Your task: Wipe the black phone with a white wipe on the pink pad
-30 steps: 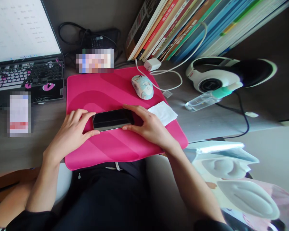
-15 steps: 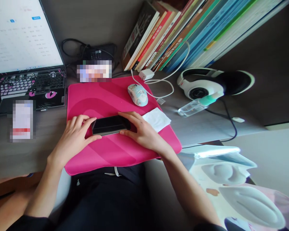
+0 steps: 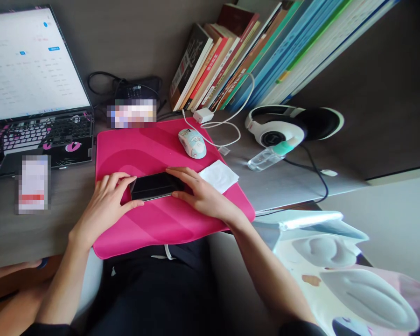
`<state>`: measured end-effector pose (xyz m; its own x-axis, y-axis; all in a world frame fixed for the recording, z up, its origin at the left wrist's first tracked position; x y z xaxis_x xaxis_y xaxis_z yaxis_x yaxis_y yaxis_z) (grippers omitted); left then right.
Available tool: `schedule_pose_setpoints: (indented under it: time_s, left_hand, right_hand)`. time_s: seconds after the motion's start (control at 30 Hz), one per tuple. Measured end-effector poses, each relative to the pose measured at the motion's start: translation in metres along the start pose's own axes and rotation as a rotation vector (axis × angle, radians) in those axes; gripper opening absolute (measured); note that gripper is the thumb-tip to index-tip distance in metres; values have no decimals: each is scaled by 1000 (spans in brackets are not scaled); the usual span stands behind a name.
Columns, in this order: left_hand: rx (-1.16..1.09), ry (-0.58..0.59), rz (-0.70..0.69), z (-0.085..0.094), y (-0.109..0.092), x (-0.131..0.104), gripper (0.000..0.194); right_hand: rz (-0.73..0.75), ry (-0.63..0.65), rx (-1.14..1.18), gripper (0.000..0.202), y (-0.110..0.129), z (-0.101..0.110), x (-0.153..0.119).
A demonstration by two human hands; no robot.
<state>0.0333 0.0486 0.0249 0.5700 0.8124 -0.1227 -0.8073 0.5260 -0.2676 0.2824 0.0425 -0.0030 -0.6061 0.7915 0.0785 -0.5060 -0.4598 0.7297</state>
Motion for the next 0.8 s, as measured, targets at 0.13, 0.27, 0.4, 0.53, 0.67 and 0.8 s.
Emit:
schedule_pose_setpoints:
  time_s: [0.13, 0.27, 0.4, 0.53, 0.67, 0.8]
  left_hand:
    - [44, 1, -5, -1, 0, 0, 64]
    - [63, 7, -33, -1, -3, 1, 69]
    - [77, 1, -51, 0, -5, 1, 78]
    - [107, 11, -43, 1, -5, 1, 73]
    - [123, 9, -41, 0, -4, 1, 70]
    - [103, 7, -32, 0, -4, 1, 69]
  right_hand:
    - [-36, -33, -163, 58, 22, 18, -17]
    - [-228, -225, -447, 39, 34, 50, -49]
    - [-485, -160, -758, 42, 15, 49, -65]
    - [-586, -74, -845, 32, 1, 34, -55]
    - [-574, -46, -938, 31, 9, 29, -39]
    - [-467, -132, -941, 29, 28, 29, -36]
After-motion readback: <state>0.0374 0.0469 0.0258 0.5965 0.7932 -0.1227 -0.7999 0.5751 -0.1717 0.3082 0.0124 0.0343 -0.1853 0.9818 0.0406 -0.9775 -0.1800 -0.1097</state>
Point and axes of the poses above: each hand's wrist, its own x-axis towards the middle knuckle, its own z-axis out of the back of the hand, y = z × x, the point moved 6 cm from there along x, towards the middle knuckle, and after that the axes turned 14 degrees about y, right-handed, at the moved point
